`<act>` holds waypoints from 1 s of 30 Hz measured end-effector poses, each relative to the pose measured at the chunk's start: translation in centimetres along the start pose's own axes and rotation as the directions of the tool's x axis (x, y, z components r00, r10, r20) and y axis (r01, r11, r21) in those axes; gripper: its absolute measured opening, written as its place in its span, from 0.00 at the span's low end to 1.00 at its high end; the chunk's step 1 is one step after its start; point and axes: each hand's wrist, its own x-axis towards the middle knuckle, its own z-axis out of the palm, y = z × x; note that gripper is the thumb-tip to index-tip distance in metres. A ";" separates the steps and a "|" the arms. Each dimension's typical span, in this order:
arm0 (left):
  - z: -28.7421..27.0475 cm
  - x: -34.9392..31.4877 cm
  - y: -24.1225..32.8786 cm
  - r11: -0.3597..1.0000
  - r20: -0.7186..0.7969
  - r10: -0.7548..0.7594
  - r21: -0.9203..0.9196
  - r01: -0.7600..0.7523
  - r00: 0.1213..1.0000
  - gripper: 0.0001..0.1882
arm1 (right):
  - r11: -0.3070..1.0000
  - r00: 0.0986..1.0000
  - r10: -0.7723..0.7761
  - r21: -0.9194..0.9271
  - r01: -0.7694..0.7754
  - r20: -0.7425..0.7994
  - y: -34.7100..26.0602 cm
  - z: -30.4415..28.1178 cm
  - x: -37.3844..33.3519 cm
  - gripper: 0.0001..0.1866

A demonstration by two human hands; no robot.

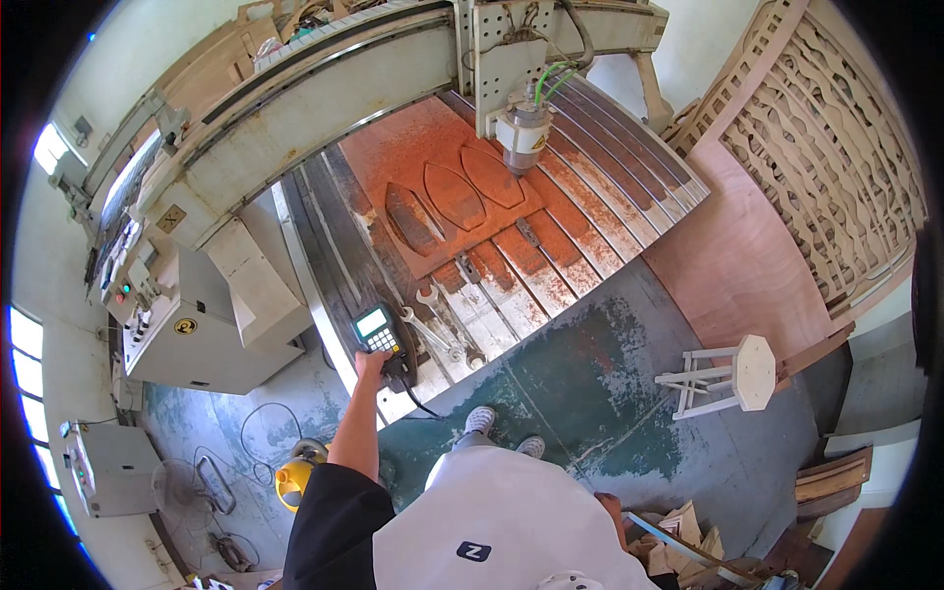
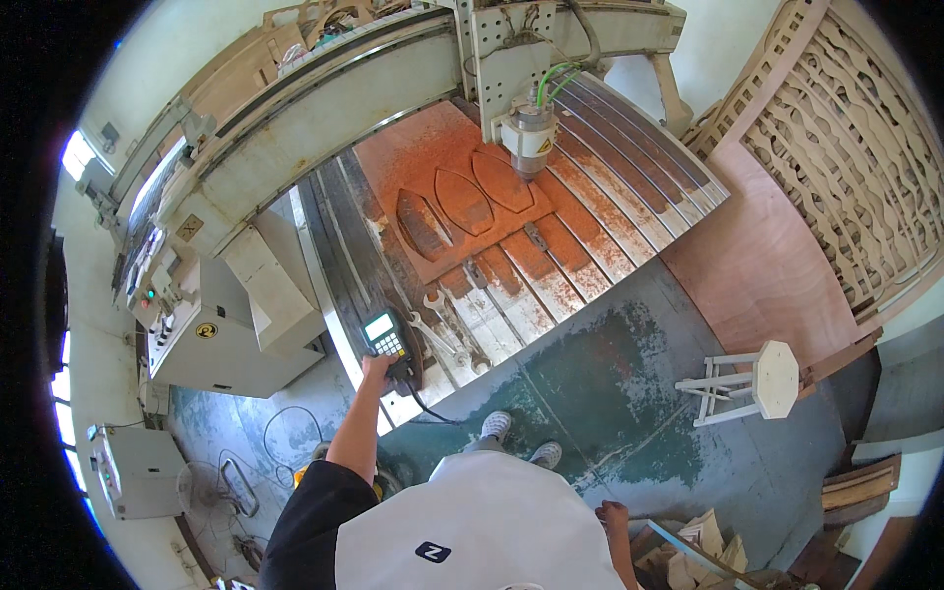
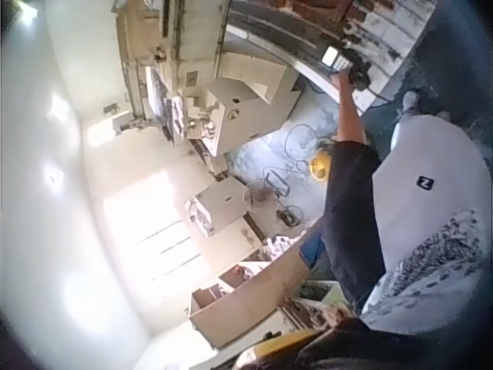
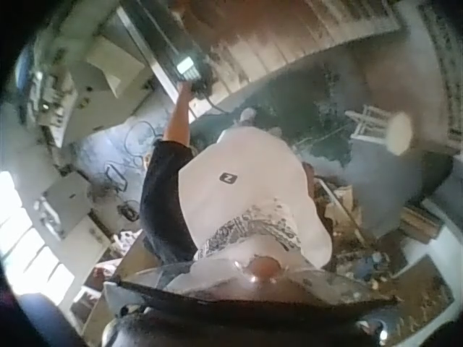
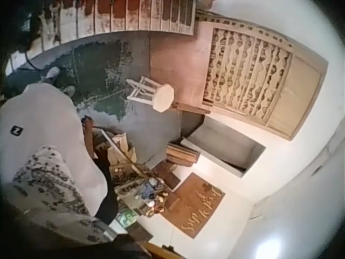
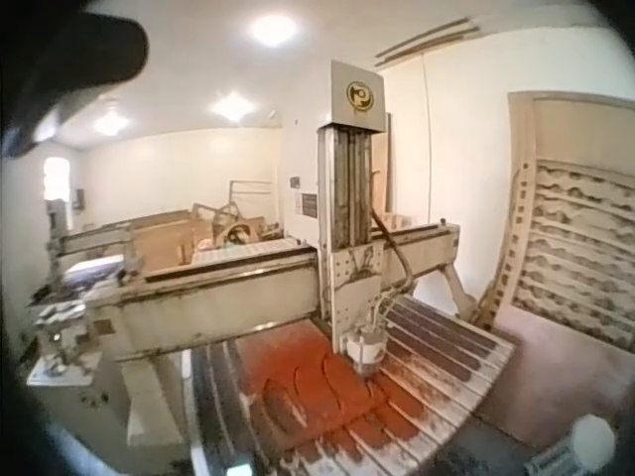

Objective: The recorder uses a handheld controller to operate a CNC machine and then checks a workpiece.

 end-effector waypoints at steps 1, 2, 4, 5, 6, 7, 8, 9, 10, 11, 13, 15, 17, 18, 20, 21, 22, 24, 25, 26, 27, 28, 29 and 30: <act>0.2 -0.1 0.0 1.000 0.004 0.000 0.001 0.000 1.000 0.29 | 1.000 1.000 0.007 0.018 -0.006 -0.011 0.0 0.0 -0.1 0.13; 0.4 -0.1 0.0 1.000 0.017 -0.024 0.001 0.024 1.000 0.29 | 1.000 1.000 0.007 0.020 -0.007 -0.015 0.3 0.0 0.1 0.13; 0.1 0.3 -0.4 0.999 0.022 -0.046 -0.003 0.047 0.999 0.29 | 0.999 0.999 -0.033 0.012 0.033 0.012 0.9 -0.1 0.7 0.13; -0.1 0.5 -0.5 0.999 0.002 -0.033 0.006 0.033 0.999 0.29 | 0.999 0.999 -0.035 0.011 0.035 0.015 1.2 -0.2 1.0 0.13; -0.1 0.6 -0.5 1.000 -0.016 -0.019 0.017 0.019 1.000 0.29 | 0.999 0.999 -0.039 0.014 0.038 0.018 1.3 -0.1 1.1 0.13; -0.2 0.7 -0.6 1.000 -0.017 -0.018 0.016 0.018 1.000 0.29 | 0.999 0.999 -0.042 0.016 0.042 0.023 1.4 0.0 1.3 0.12; -0.4 0.7 -0.6 0.999 -0.024 -0.023 0.025 0.024 0.999 0.29 | 0.999 0.999 -0.044 0.015 0.043 0.025 1.6 0.1 1.4 0.12; -0.2 0.5 -0.4 0.999 -0.025 -0.030 0.036 0.030 0.999 0.29 | 0.998 0.999 -0.050 0.040 0.049 0.020 1.9 0.1 1.5 0.12; 0.3 -0.2 0.1 0.999 -0.018 -0.031 0.039 0.032 0.999 0.29 | 0.996 0.998 -0.054 0.065 0.053 0.011 2.0 0.0 1.4 0.12; 0.8 -0.8 0.5 0.998 -0.040 -0.022 0.059 0.025 0.999 0.23 | 0.996 0.999 -0.051 0.067 0.051 0.005 2.0 -0.2 1.3 0.12; 0.7 -1.4 0.8 0.997 -0.073 -0.013 0.074 0.018 0.997 0.18 | 0.997 0.997 -0.076 -0.026 0.077 0.022 1.3 -0.1 0.7 0.13; 0.5 -1.6 1.0 0.991 -0.122 0.002 0.130 0.014 0.993 0.19 | 0.995 0.994 -0.101 -0.021 0.102 0.041 2.0 -0.1 1.2 0.14; 0.4 -1.5 1.0 0.994 -0.084 -0.010 0.108 0.019 0.996 0.23 | 0.992 0.990 -0.126 -0.013 0.127 0.055 2.4 -0.2 1.5 0.14; 0.4 -1.4 1.0 0.996 -0.046 -0.021 0.087 0.025 0.999 0.27 | 0.994 0.993 -0.108 -0.005 0.108 0.046 2.6 -0.3 1.7 0.14; -0.4 -0.4 0.3 0.996 -0.034 -0.031 0.079 0.034 0.999 0.28 | 0.997 0.996 -0.075 0.003 0.075 0.042 1.9 0.0 1.3 0.15; 0.0 -0.4 0.4 0.996 -0.003 -0.041 0.076 0.041 0.999 0.28 | 0.998 0.998 -0.057 0.014 0.056 0.029 1.8 0.0 1.1 0.15; 0.4 -0.5 0.5 0.996 0.004 -0.041 0.077 0.041 0.999 0.28 | 0.999 0.999 -0.038 0.025 0.037 0.015 1.7 0.0 0.9 0.15; 1.4 -0.9 0.7 0.997 0.031 -0.038 0.068 0.036 0.999 0.29 | 0.999 0.999 -0.046 0.011 0.046 0.003 1.5 -0.1 0.5 0.16; 0.2 0.4 -0.2 0.998 0.010 -0.035 0.060 0.034 0.999 0.29 | 0.997 0.997 -0.068 -0.020 0.069 0.026 1.2 0.1 0.6 0.17; -1.2 1.6 -1.0 0.999 -0.012 -0.022 0.044 0.022 1.000 0.29 | 0.997 0.996 -0.077 -0.029 0.078 0.046 1.0 0.3 0.8 0.17; -2.3 2.5 -1.8 1.000 -0.032 -0.011 0.028 0.012 0.999 0.30 | 0.996 0.994 -0.085 -0.009 0.086 0.075 1.2 0.5 1.3 0.17; -0.6 1.7 -1.1 0.999 -0.005 -0.015 0.038 0.015 1.000 0.30 | 0.997 0.995 -0.078 0.030 0.077 0.060 1.7 0.1 1.3 0.17; 0.9 0.7 -0.4 0.996 -0.008 -0.032 0.087 0.033 0.999 0.30 | 0.997 0.997 -0.070 0.040 0.068 0.036 2.3 -0.2 1.3 0.17; 0.7 -0.1 0.2 0.991 -0.040 -0.043 0.124 0.048 0.998 0.29 | 0.998 0.998 -0.058 0.039 0.057 0.029 2.2 -0.2 1.2 0.17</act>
